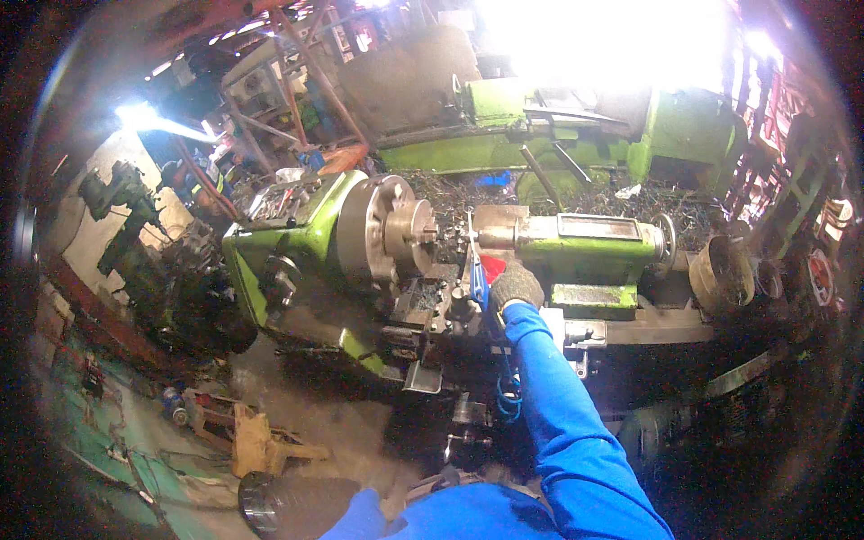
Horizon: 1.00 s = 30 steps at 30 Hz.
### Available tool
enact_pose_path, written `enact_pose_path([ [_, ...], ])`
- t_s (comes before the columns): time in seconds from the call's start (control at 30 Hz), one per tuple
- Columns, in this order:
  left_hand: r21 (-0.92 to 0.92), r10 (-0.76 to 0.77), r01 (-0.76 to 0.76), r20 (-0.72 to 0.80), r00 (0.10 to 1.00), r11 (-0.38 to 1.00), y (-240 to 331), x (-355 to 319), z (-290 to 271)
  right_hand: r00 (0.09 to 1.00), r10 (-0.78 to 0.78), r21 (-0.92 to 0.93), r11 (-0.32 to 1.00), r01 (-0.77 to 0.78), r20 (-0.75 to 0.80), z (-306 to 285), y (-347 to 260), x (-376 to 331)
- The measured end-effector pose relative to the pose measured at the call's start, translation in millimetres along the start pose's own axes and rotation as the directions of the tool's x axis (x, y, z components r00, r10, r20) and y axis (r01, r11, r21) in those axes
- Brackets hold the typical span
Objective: The person operates a green metal lathe in a workshop, adjusting the tool post and controls while a cylindrical metal workpiece rotates. They use a red funnel to apply liquid to the cutting area and manipulate the lathe's levers and handles throughout the process.
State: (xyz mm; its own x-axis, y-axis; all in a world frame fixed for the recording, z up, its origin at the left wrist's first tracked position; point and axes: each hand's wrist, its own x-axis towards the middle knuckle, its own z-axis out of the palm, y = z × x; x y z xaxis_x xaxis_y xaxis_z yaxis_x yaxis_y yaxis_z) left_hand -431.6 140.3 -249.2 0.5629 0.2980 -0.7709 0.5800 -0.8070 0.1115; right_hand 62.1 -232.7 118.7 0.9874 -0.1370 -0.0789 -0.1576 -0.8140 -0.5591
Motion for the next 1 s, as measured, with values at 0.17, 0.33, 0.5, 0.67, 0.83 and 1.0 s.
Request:
enact_pose_path([
  [0.17,0.026,-0.004,0.004,0.012,1.000,1.000,5,-2,3,1.000,0.009,0.048,0.999,-0.010,0.028,-2,0,0],
  [0.33,0.051,0.005,-0.007,0.035,0.999,0.999,7,-1,4,1.000,-0.029,0.034,0.999,0.029,0.009,-3,-3,-4],
  [0.5,0.115,0.032,-0.042,0.085,0.996,0.992,8,2,-5,1.000,-0.020,0.025,0.999,0.020,-0.002,-1,-6,-1],
  [0.67,0.254,0.122,-0.171,0.201,0.972,0.952,15,31,-26,0.993,0.035,0.056,0.998,-0.029,-0.112,-5,-8,-12],
  [0.83,0.398,0.259,-0.387,0.338,0.905,0.832,62,64,-63,0.998,0.031,-0.029,0.999,-0.033,-0.058,-6,-8,-10],
  [1.0,0.438,0.398,-0.515,0.334,0.854,0.737,90,117,-73,0.993,0.024,-0.033,0.999,-0.028,-0.112,-3,-1,-11],
])
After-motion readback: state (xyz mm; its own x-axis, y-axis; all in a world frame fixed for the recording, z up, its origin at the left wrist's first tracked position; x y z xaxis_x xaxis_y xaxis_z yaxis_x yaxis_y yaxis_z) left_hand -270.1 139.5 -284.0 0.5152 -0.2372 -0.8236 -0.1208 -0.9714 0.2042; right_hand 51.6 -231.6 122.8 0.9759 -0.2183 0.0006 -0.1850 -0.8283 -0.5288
